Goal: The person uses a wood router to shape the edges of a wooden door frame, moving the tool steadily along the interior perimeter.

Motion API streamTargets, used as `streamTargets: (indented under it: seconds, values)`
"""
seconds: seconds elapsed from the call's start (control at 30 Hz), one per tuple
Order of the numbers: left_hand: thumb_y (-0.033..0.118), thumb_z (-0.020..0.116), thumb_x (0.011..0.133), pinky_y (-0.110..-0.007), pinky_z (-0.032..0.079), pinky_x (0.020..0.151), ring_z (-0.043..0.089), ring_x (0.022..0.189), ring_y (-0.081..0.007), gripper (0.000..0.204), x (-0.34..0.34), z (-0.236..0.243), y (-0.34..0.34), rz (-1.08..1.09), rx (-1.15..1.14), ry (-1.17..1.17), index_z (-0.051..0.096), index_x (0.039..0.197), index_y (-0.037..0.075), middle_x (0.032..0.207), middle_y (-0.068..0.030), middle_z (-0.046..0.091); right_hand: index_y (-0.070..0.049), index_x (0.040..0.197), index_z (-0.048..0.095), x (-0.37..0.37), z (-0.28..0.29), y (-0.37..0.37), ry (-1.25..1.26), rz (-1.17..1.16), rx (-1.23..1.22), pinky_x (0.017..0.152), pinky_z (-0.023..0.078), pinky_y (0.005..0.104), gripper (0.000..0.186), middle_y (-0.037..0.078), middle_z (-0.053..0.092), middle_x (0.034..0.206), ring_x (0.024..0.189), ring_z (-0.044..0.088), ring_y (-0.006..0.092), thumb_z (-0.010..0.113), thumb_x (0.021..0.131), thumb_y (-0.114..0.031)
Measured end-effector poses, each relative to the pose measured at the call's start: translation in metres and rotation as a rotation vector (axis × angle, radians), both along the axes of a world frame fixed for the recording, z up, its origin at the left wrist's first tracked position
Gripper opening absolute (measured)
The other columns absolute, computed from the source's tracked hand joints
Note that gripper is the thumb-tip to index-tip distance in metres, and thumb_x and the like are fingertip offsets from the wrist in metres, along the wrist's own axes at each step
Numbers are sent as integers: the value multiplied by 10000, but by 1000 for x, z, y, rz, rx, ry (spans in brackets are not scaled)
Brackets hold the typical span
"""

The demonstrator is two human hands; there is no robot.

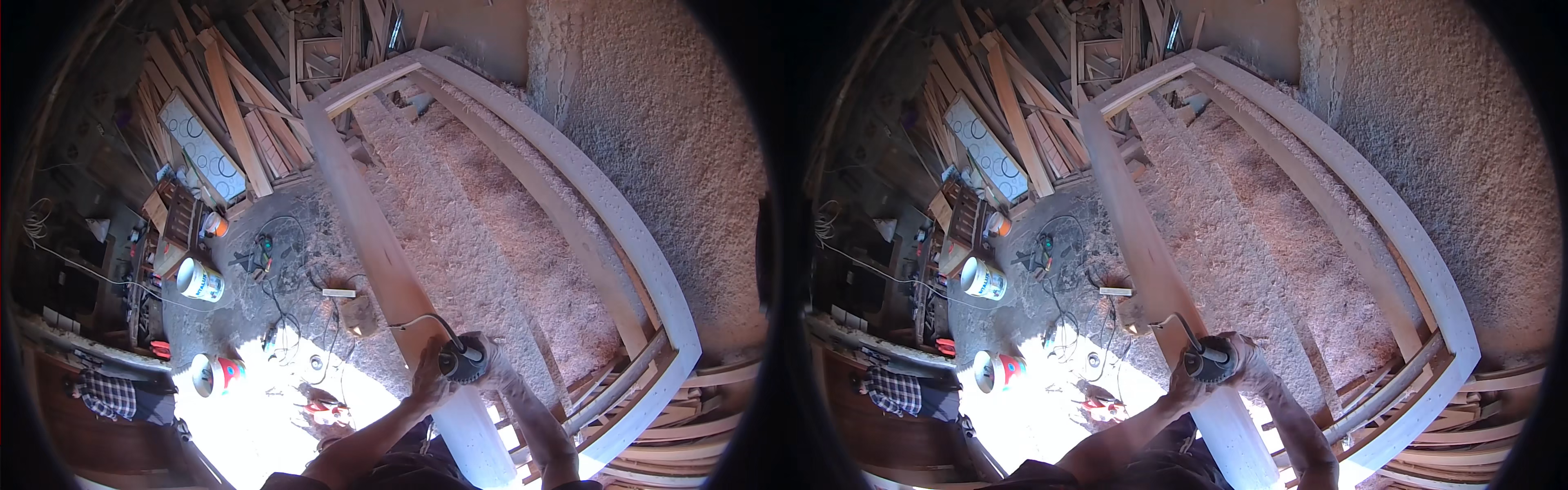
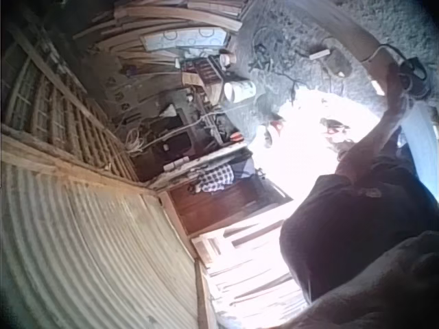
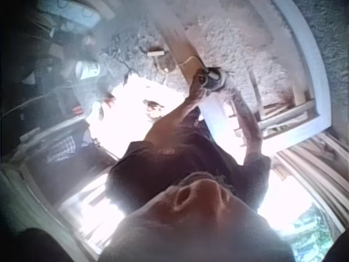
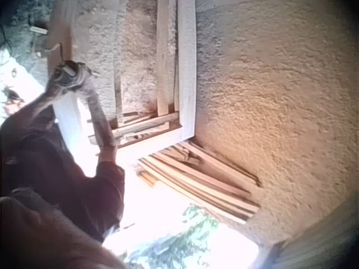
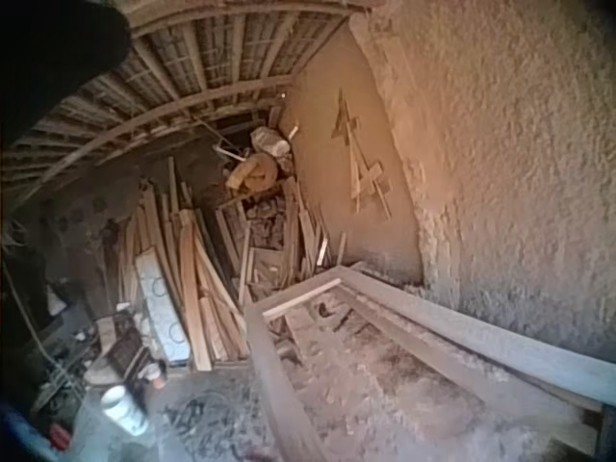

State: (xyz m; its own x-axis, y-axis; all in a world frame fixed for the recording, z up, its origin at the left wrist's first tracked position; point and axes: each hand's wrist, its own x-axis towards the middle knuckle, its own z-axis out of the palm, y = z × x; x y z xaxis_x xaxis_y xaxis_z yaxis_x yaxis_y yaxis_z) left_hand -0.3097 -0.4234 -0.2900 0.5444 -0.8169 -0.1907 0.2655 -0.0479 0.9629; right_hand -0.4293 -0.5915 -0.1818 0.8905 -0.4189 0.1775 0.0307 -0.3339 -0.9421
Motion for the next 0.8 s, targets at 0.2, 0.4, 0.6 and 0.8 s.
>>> streamTargets:
  seconds: [0.2, 0.4, 0.6, 0.8]
  values:
    - [240, 842, 805, -614, 354, 1216, 410, 1479, -517, 827, 1, 3, 3, 9, -4, 151, 493, 1524, 28, 1551, -352, 433, -93, 1323, 636, 2, -10, -3, 51, 7, -29, 1016, 547, 399, 964, 112, 702, 1244, 1154, 699, 290, 1076, 485, -278]
    - [256, 830, 812, -571, 308, 1267, 334, 1538, -483, 869, 23, 2, 2, 14, -7, 261, 452, 1562, 34, 1602, -254, 432, -96, 1342, 629, 29, -8, -9, 62, 23, -15, 1032, 550, 401, 942, 114, 702, 1258, 1157, 705, 292, 1053, 517, -258]
    - [256, 824, 803, -549, 281, 1286, 311, 1552, -466, 908, 46, 21, -16, -297, 245, -607, 415, 1585, 40, 1613, -255, 406, -131, 1356, 606, 43, -19, -22, 142, 13, -49, 1020, 565, 416, 905, 126, 668, 1261, 1171, 693, 328, 1015, 563, -285]
    - [254, 821, 798, -539, 282, 1286, 325, 1543, -461, 917, 65, -7, -22, -37, 73, 118, 409, 1588, 39, 1609, -262, 408, -102, 1321, 583, 69, -15, -27, 68, -32, 39, 980, 589, 410, 893, 127, 735, 1205, 1085, 746, 333, 1019, 565, -295]
